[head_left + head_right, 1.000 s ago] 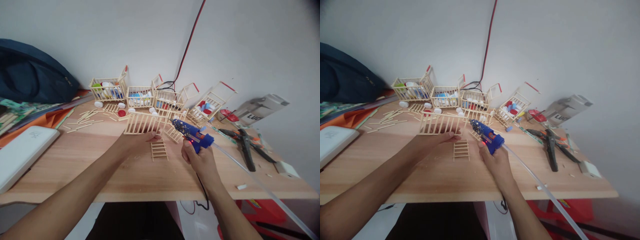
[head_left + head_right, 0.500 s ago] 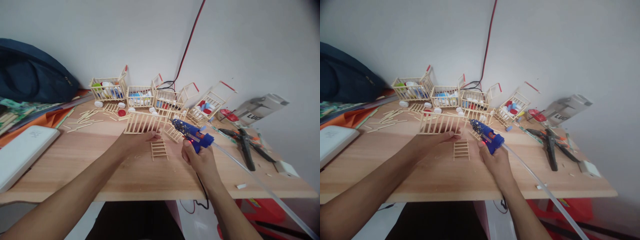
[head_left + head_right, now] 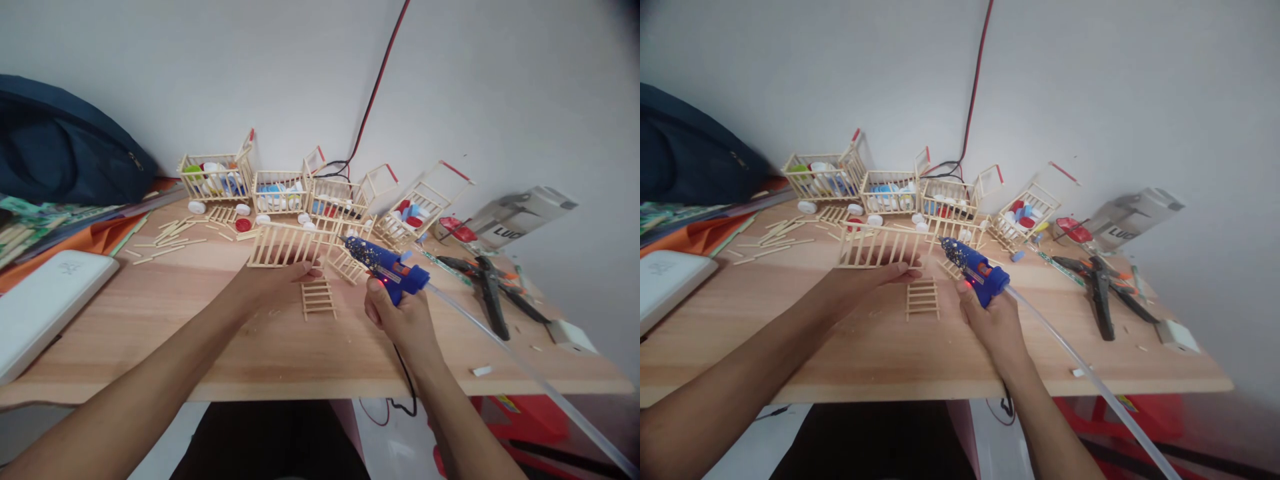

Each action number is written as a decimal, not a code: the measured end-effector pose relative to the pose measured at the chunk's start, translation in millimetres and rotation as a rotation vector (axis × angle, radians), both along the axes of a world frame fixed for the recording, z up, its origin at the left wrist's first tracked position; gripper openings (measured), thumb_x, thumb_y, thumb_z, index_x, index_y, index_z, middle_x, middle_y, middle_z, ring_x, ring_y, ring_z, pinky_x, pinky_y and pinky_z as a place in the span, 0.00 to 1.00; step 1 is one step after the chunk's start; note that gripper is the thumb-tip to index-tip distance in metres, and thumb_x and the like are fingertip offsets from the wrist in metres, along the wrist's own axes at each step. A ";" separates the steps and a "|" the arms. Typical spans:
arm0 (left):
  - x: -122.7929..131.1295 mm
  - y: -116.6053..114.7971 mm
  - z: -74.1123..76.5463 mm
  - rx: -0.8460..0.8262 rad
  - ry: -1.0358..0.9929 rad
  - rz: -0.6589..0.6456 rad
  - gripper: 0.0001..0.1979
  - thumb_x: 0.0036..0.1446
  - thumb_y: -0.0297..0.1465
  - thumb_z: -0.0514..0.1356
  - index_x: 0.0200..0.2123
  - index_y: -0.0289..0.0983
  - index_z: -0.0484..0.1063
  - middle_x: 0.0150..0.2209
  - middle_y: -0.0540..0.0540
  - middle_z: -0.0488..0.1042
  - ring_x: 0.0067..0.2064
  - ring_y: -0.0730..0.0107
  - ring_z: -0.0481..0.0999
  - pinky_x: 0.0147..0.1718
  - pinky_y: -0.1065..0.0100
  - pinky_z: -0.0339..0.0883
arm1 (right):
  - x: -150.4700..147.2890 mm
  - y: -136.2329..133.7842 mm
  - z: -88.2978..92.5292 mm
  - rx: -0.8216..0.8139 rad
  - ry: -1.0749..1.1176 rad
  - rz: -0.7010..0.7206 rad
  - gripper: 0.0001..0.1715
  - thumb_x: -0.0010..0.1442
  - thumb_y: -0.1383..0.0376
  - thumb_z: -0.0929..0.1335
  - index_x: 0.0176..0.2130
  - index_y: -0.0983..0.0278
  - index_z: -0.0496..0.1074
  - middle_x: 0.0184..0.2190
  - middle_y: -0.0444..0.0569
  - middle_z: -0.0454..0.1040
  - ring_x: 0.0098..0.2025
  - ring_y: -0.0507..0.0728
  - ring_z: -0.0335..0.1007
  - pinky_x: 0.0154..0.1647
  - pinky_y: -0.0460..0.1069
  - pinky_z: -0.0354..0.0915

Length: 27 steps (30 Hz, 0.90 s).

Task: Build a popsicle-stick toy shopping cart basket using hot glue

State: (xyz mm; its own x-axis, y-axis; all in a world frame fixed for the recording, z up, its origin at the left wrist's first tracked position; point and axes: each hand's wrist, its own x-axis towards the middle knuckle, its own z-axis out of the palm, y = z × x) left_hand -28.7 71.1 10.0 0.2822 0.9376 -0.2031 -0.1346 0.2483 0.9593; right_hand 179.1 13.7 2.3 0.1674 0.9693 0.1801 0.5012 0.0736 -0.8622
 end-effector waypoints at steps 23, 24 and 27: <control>-0.2 2.3 -3.8 0.027 -0.012 -0.008 0.13 0.47 0.39 0.70 0.33 0.37 0.80 0.37 0.45 0.83 0.43 0.59 0.81 0.52 0.59 0.73 | -0.8 -1.4 4.0 -0.052 -0.005 -0.027 0.34 0.57 0.43 0.65 0.12 0.60 0.58 0.10 0.43 0.59 0.13 0.49 0.54 0.15 0.46 0.51; 0.0 2.4 -3.6 0.024 -0.012 -0.007 0.13 0.46 0.39 0.70 0.33 0.37 0.80 0.37 0.45 0.83 0.43 0.59 0.81 0.52 0.59 0.73 | -1.1 -1.4 4.6 -0.050 -0.004 -0.029 0.34 0.56 0.42 0.65 0.12 0.60 0.58 0.10 0.43 0.59 0.13 0.49 0.54 0.15 0.46 0.51; 0.2 2.0 -2.0 0.006 -0.010 -0.003 0.14 0.46 0.40 0.70 0.34 0.37 0.80 0.36 0.44 0.83 0.43 0.58 0.82 0.51 0.59 0.74 | -1.7 -0.8 5.1 -0.039 0.008 -0.024 0.34 0.56 0.41 0.65 0.13 0.60 0.58 0.10 0.43 0.59 0.13 0.49 0.54 0.16 0.46 0.52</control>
